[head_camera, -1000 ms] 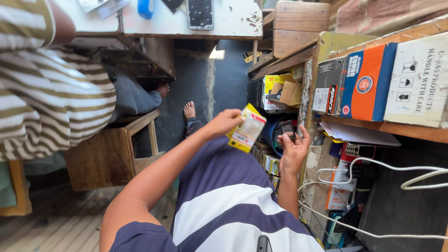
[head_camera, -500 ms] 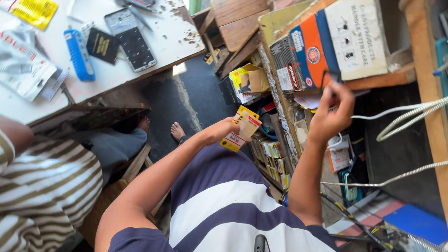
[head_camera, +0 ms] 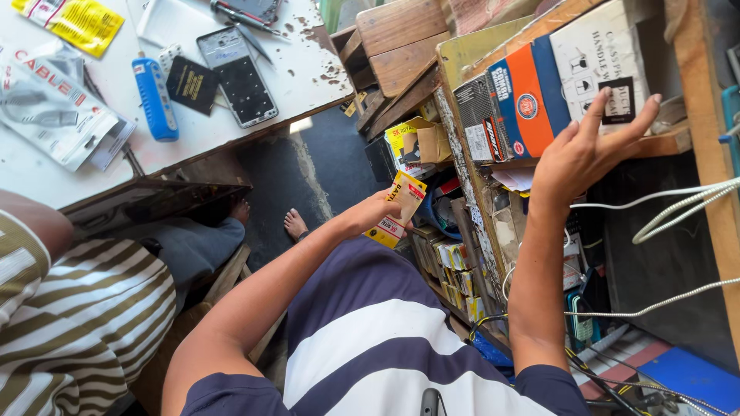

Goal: The person organizes small electronics parts and accessories at a cluttered workbench. They pick up and sort through packaged items like batteries and cables, placing them into a shelf unit while another person counts money nearby.

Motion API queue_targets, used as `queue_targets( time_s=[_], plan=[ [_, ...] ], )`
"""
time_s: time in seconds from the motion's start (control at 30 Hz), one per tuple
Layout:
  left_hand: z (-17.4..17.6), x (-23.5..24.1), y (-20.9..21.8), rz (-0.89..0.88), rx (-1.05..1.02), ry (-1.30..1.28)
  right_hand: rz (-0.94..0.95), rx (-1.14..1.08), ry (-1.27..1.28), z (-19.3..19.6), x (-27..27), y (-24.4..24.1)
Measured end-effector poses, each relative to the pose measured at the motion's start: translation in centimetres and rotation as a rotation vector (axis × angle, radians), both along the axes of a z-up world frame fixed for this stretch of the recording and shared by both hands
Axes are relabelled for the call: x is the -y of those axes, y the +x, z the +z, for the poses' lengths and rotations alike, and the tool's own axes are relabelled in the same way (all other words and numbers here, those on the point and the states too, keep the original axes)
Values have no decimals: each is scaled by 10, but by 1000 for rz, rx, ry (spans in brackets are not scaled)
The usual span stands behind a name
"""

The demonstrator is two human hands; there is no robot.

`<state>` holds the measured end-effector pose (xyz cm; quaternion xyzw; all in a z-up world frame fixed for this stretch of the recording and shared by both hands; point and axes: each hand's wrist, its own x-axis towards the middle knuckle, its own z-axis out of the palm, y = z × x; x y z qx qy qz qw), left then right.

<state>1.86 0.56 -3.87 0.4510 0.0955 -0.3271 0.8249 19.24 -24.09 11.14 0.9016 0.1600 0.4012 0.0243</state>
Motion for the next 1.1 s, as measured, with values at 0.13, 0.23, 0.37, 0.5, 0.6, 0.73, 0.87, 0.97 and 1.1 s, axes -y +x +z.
queue_targets(
  time_s=[0.13, 0.23, 0.37, 0.5, 0.6, 0.73, 0.87, 0.97, 1.1],
  plan=[
    [0, -2, -8, 29, 6, -3, 101, -46, 107, 16, -4, -14],
    [1, -1, -12, 72, 30, 8, 329, -266, 513, 30, -22, -51],
    [1, 8, -14, 78, 4, 9, 1008, -635, 991, 42, -69, -137],
    [-4, 12, -17, 112, 0, -20, 1707, -1881, 1158, 86, -90, -181],
    [-7, 17, -20, 150, -7, -33, 2229, -2389, 768, 82, -121, -187],
    [-7, 15, -27, 219, 43, -117, 2199, -2625, 642, 52, -112, -201],
    [-4, -3, -49, 366, 36, -253, 1538, -2503, 1124, -1, -58, -188],
    [-2, -27, -71, 534, 184, -123, 1193, -2251, 1664, -62, -41, -186],
    [14, -29, -80, 876, 69, -12, 688, -1983, 1655, -117, -19, -176]
  ],
)
